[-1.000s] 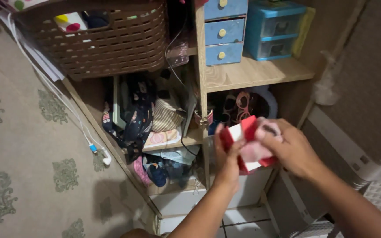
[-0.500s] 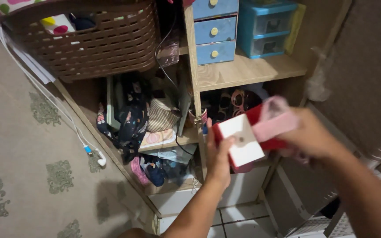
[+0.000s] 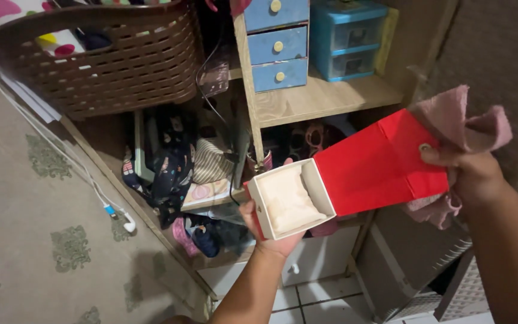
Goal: Wiping a small red box and a bottle of baby powder with a pink cloth to clean them.
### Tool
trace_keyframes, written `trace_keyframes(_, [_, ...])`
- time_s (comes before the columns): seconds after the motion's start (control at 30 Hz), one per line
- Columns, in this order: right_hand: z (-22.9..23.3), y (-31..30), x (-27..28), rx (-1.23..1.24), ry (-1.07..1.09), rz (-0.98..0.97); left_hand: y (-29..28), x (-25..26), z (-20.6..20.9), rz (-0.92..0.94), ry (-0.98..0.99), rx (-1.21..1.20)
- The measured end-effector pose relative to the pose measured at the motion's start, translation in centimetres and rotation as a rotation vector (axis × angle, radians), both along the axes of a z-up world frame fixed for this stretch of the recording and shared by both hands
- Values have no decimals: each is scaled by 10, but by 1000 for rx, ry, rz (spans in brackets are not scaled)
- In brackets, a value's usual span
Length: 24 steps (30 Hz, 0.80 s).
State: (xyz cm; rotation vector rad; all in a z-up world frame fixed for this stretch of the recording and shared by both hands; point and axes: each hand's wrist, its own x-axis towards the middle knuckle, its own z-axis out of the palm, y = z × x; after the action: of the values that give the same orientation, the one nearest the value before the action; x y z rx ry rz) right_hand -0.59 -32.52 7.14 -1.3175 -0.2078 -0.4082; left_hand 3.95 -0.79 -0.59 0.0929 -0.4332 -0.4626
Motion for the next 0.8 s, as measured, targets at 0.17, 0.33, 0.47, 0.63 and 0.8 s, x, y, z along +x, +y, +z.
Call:
trace_keyframes(0.17, [5, 11, -9, -21, 6, 15, 2, -2, 1, -23, -25, 11])
trace_keyframes(0.33, [18, 47, -4, -352, 110, 7, -15, 2, -6, 278, -70, 396])
trace_keyframes(0.47, [-31, 41, 9, -301, 263, 225, -30, -20, 19, 563, -115, 988])
trace_keyframes(0.63, [6, 98, -2, -83, 409, 245, -24, -31, 34, 548, 77, 1022])
trace_keyframes(0.8, [-17, 101, 22, -146, 385, 183, -22, -38, 43, 575, 94, 970])
